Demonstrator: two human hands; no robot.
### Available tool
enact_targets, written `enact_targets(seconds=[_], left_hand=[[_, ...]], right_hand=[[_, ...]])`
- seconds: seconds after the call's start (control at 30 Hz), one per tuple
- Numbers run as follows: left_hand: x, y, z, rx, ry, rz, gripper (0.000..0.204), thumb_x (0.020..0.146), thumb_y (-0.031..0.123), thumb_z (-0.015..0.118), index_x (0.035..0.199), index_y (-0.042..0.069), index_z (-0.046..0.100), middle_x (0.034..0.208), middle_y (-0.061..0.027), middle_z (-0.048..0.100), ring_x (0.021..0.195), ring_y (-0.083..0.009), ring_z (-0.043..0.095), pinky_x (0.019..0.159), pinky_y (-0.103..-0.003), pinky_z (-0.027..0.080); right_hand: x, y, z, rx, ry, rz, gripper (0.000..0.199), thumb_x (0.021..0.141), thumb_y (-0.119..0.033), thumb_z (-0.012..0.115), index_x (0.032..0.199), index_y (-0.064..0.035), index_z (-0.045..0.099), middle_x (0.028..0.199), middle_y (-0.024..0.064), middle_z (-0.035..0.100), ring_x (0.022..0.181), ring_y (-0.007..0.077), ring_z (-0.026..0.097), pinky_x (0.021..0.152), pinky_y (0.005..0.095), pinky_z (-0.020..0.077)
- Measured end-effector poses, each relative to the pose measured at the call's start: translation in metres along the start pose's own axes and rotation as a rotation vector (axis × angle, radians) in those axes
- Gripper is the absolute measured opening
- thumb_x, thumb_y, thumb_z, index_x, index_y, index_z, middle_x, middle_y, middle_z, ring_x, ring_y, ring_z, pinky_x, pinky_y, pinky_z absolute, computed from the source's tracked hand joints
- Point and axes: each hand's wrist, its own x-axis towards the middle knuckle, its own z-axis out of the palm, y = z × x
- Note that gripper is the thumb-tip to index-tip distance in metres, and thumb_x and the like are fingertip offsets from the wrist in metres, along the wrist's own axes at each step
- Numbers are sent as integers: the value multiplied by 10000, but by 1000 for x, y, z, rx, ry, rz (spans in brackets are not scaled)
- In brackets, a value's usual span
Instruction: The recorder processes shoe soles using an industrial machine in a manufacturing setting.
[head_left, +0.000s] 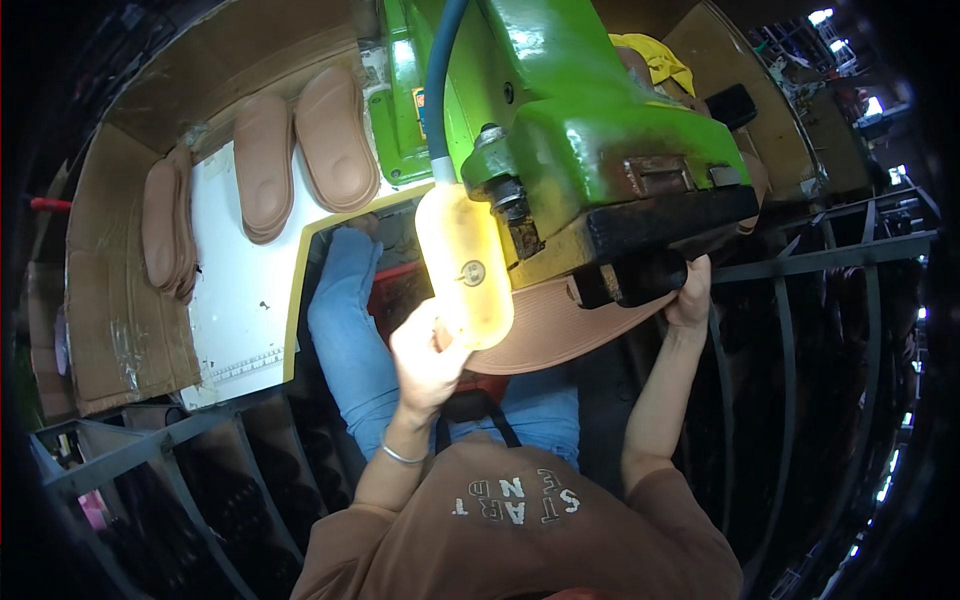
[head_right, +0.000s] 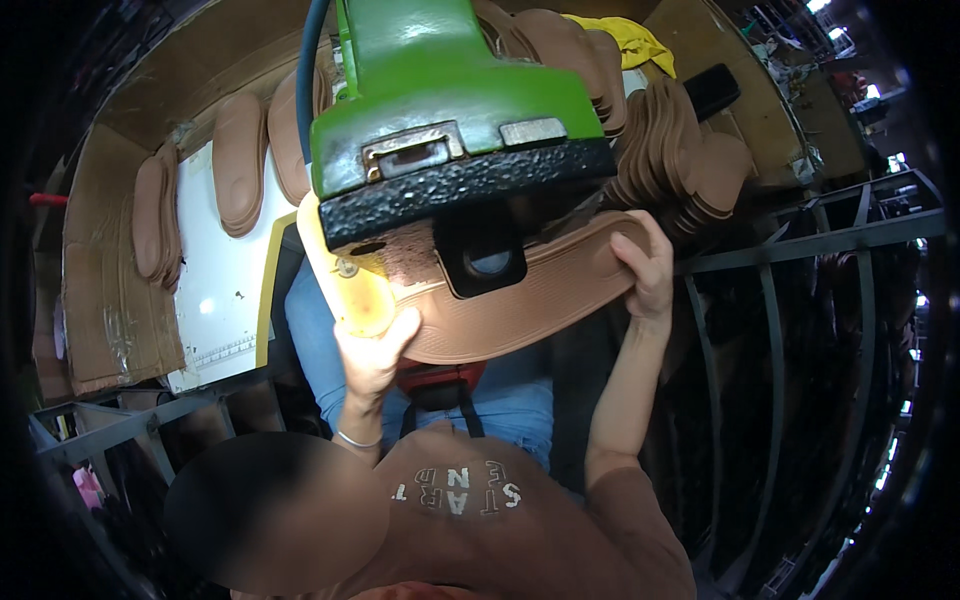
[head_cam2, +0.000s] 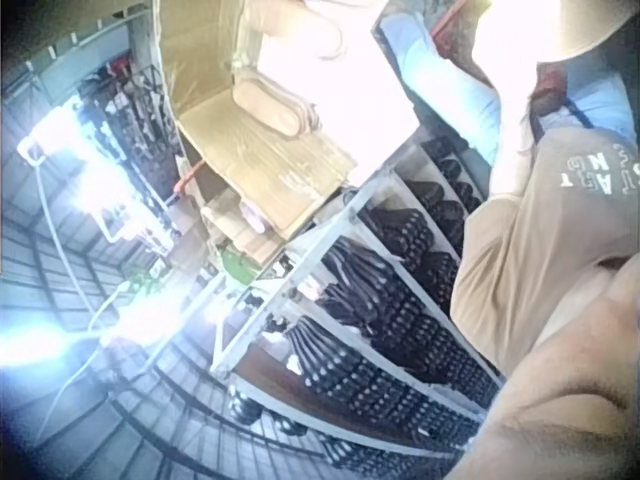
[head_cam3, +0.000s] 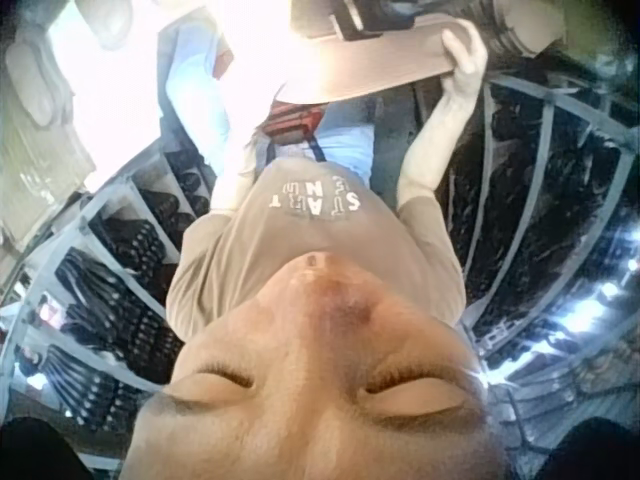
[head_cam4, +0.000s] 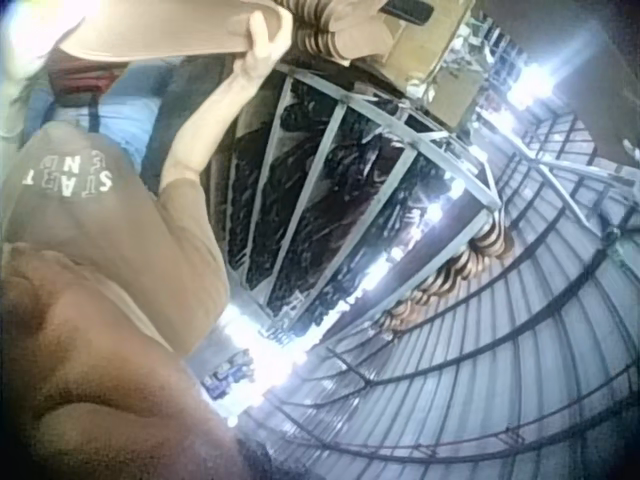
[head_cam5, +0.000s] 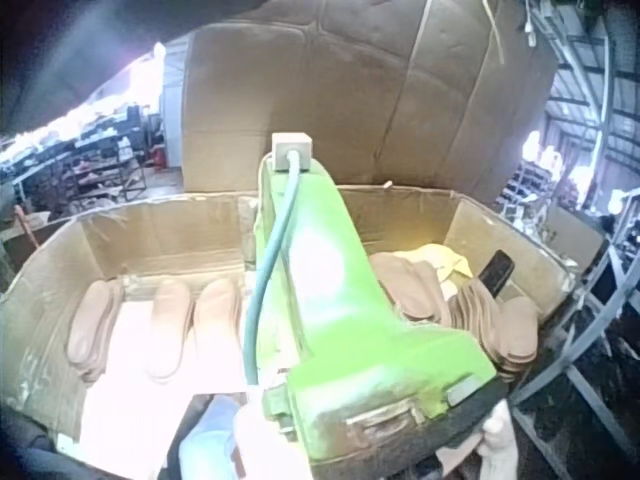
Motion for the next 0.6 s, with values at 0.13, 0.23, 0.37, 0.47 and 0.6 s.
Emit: enact_targets(seconds=[0.13,0.23,0.37,0.47,0.6], left_hand=[[4,8,-22,4,-24,-86,212,743,-8,691,933,-67,615,851,-103,656,777,-123,615,735,-252,497],[-2,14,-16,89,25,-16,203,743,-7,701,917,-69,618,836,-105,656,757,-117,616,717,-241,498],[-10,-8,13,-34,31,-45,168,758,11,702,895,-55,629,868,-86,659,779,-109,607,721,-240,491],[1,-1,54,-125,89,46,214,736,6,736,924,-36,644,811,-53,656,725,-79,588,673,-249,488],[8,-22,59,-105,45,15,230,718,11,755,912,-48,647,788,-50,663,703,-82,594,664,-248,491]], right_hand=[[1,18,6,49,-102,-14,239,779,-77,620,994,0,548,889,30,585,835,90,547,760,211,414],[-8,22,-4,47,-104,-51,323,743,-83,652,1035,-10,537,950,47,584,874,115,543,796,232,405],[-28,19,-35,-14,50,-87,391,754,-159,699,1069,-12,520,977,68,586,927,157,558,832,260,415],[-41,15,-54,8,156,-113,367,780,-154,681,1073,-6,516,983,81,581,930,165,557,839,269,416],[-39,8,-62,-35,209,-94,293,811,-128,624,1051,4,521,955,74,575,904,149,553,819,259,416]])
